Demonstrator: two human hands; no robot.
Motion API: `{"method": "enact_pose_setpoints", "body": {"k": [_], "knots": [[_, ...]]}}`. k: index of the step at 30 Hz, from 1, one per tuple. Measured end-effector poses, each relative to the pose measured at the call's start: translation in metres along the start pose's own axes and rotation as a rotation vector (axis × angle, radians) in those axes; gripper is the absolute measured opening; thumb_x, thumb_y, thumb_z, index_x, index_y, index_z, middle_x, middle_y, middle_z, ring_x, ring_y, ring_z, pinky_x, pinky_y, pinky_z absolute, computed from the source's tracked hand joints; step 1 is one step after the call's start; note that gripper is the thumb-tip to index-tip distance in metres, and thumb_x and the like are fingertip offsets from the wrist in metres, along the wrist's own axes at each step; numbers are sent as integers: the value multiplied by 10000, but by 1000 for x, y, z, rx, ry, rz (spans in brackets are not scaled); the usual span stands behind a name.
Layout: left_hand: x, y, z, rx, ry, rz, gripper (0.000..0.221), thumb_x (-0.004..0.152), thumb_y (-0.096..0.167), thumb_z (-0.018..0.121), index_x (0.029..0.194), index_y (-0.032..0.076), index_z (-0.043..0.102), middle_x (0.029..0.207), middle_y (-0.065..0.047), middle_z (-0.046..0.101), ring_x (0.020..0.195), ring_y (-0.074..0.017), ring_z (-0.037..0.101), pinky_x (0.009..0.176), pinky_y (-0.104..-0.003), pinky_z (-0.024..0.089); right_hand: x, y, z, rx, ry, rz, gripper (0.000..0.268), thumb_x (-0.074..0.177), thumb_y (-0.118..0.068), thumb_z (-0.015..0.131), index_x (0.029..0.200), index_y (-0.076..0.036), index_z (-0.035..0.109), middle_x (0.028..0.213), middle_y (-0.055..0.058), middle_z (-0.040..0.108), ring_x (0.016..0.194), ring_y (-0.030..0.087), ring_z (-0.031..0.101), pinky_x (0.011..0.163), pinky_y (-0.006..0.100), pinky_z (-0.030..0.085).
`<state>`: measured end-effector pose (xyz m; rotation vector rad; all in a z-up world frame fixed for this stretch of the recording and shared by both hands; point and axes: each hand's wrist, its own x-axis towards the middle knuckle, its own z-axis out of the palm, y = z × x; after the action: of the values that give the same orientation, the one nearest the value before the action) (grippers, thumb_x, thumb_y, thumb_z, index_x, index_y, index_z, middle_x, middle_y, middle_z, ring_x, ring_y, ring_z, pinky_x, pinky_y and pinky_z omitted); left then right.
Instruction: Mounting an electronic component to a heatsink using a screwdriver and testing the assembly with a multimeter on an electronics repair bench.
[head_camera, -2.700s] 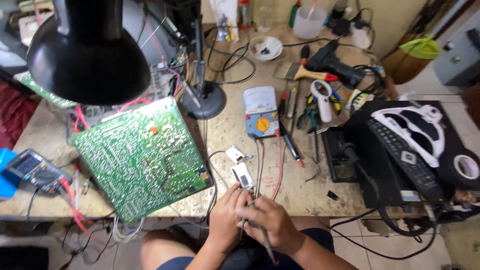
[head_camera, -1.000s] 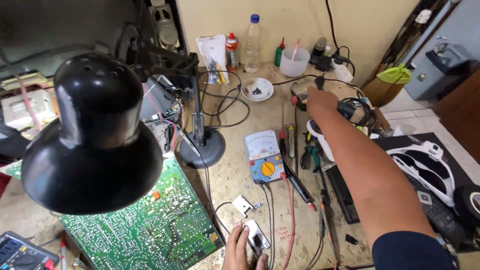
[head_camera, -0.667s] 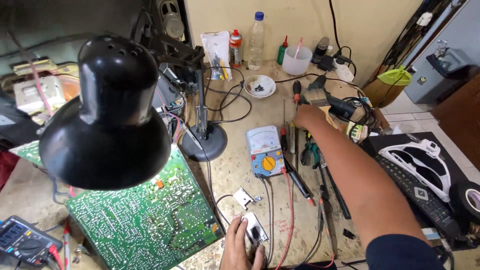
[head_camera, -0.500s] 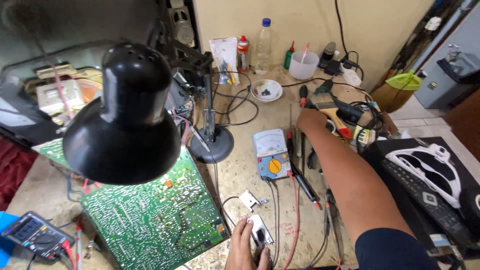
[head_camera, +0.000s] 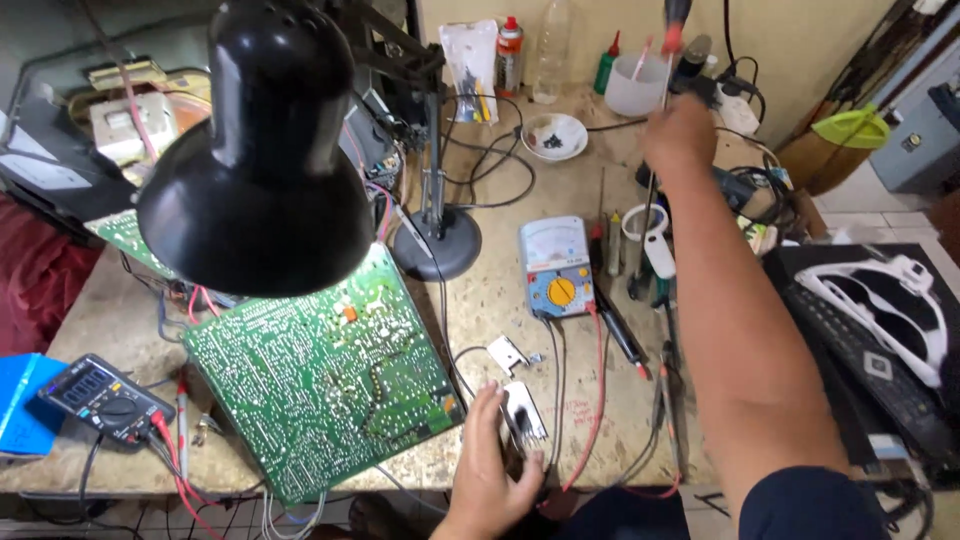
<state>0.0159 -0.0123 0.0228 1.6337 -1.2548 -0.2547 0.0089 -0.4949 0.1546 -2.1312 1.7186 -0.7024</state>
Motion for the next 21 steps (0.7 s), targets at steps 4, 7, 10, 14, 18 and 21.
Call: {"method": "enact_pose_setpoints", "body": {"k": [4, 7, 10, 14, 18, 21], "knots": [[5, 10, -6, -86, 57, -72, 554, 1010, 246, 560, 1480, -13, 422, 1522, -235, 477, 1455, -365, 423, 1220, -506, 312, -120, -33, -82, 432, 67, -386, 251, 1088, -280, 528, 1172, -62, 618, 1117, 154, 669, 986, 305, 630, 763, 454, 463], [18, 5, -9, 18, 186, 111, 408, 1049, 170, 534, 1428, 20, 536, 1389, -191, 636, 1309, -323, 598, 1154, -452, 470, -241, -62, -127, 570, -298, -320, 166, 1088, -294, 450, 1158, -149, 492, 901, 29, 678, 575, 168, 618, 529, 328, 510], [41, 4, -24, 89, 128, 237, 411, 1045, 186, 574, 1426, 33, 544, 1286, -202, 698, 1175, -354, 680, 1014, -460, 539, -294, -45, -111, 574, -411, -524, 199, 1058, -244, 483, 1119, -71, 559, 875, 73, 682, 605, 164, 680, 478, 279, 554], [58, 11, -26, -9, 92, 251, 350, 970, 205, 697, 1299, 85, 699, 1039, -128, 784, 932, -368, 753, 780, -474, 602, -325, -27, -84, 735, -257, -854, 183, 1045, -174, 574, 1026, 8, 590, 538, 96, 634, 474, 244, 681, 521, 345, 566], [57, 8, -21, -61, 28, 147, 177, 945, 178, 729, 1108, 136, 781, 893, -80, 792, 820, -323, 772, 693, -383, 609, -333, -23, -91, 711, -328, -876, 158, 1056, -190, 561, 1036, -36, 590, 626, 106, 687, 545, 230, 697, 524, 333, 576], [51, -1, -8, -83, 42, 121, 136, 930, 142, 741, 1057, 137, 791, 839, -87, 779, 798, -342, 765, 685, -390, 606, -337, -31, -101, 658, -246, -866, 277, 953, -165, 668, 1145, -14, 537, 767, 167, 691, 652, 280, 687, 553, 380, 559]]}}
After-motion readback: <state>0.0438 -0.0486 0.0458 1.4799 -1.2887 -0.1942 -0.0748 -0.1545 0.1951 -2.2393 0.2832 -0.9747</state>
